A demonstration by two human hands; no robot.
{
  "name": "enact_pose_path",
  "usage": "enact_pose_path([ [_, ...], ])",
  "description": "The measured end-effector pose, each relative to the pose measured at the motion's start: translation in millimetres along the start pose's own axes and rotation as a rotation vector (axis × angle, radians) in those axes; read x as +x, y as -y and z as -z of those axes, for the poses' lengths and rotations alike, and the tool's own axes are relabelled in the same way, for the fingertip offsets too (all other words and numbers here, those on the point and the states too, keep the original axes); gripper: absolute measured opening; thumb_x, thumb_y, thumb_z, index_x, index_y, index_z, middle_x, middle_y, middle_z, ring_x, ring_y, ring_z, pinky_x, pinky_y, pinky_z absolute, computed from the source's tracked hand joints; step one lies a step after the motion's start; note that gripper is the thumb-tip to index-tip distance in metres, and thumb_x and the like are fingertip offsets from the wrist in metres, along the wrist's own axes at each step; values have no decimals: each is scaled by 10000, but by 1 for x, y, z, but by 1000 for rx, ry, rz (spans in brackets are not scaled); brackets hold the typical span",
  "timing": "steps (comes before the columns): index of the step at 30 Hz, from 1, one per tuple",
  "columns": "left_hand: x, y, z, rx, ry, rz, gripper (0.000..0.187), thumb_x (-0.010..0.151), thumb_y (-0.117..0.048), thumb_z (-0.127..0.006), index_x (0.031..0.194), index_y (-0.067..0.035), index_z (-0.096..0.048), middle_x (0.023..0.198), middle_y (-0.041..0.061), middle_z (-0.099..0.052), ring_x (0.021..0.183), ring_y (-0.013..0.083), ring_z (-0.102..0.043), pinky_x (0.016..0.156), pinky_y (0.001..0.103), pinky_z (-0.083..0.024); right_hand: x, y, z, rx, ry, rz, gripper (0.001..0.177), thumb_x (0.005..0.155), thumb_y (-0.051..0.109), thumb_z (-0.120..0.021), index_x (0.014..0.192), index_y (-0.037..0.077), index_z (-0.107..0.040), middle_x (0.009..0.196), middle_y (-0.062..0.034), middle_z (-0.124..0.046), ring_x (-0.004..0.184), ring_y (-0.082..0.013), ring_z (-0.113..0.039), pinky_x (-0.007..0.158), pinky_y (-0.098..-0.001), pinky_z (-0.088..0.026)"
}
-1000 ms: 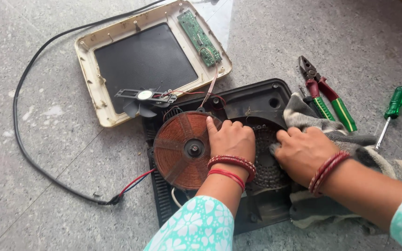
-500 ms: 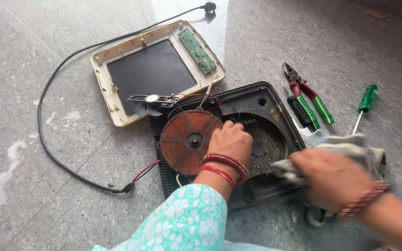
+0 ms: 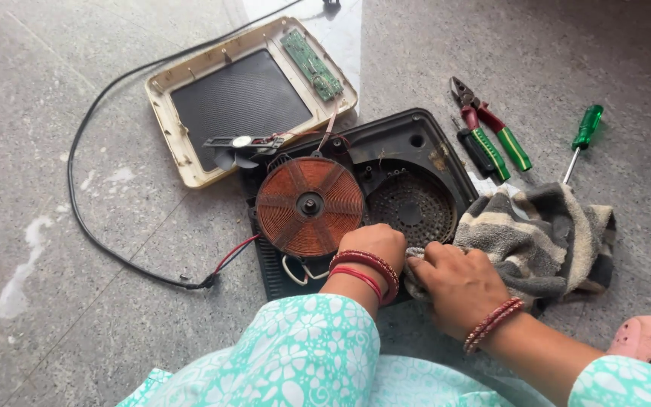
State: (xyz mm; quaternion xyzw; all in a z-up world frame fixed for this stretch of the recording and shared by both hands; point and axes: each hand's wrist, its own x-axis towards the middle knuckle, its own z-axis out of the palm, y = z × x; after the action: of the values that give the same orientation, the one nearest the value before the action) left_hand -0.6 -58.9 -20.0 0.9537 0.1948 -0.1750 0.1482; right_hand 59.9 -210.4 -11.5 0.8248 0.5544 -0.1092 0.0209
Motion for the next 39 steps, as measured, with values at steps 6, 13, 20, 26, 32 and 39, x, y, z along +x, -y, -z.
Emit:
enact_pose_path([
  [6,-1,0,5,45,31,1,227,896,-147,-685,1101,-115,-776,1150,154,-732,1089,321,-707,859,420,-601,9,3,7,25,223,-53,647,720,173,-754,1340,305,-624,1138,-28,-555,1194,-231,-536,922,-432,-436],
  [13,-7,-7,12,83,3,-30,193,901,-156,-694,1069,-125,-783,1118,118,-746,1064,305,-719,822,422,-604,16,4,21,38,350,-48,548,795,171,-679,1318,331,-645,1179,-16,-547,1245,-198,-513,961,-431,-410],
  [20,-8,-13,9,77,17,17,193,877,-158,-709,1053,-125,-780,1103,112,-750,1053,291,-720,837,409,-591,12,0,30,-72,349,84,511,838,146,-608,1293,370,-668,1241,-34,-523,1262,-204,-488,979,-467,-366],
  [26,-1,-11,6,44,-2,31,216,929,-95,-632,1084,-123,-780,1130,138,-743,1074,321,-715,849,432,-598,7,-9,66,-303,558,-85,416,840,257,-695,1250,323,-673,1276,-15,-547,1325,-205,-492,1072,-500,-368],
  [32,-3,-10,13,47,37,16,231,891,-77,-664,1087,-125,-778,1138,140,-741,1075,319,-715,843,426,-606,5,-33,87,-148,325,-199,410,774,313,-746,1154,200,-641,1139,-28,-678,1158,-230,-657,1008,-450,-487],
  [39,-4,-10,12,14,-24,34,204,872,-121,-710,1062,-119,-785,1110,136,-746,1069,313,-716,843,410,-599,7,-7,17,-69,224,45,225,877,307,-639,1077,218,-689,1089,-79,-597,1094,-277,-615,898,-447,-496],
])
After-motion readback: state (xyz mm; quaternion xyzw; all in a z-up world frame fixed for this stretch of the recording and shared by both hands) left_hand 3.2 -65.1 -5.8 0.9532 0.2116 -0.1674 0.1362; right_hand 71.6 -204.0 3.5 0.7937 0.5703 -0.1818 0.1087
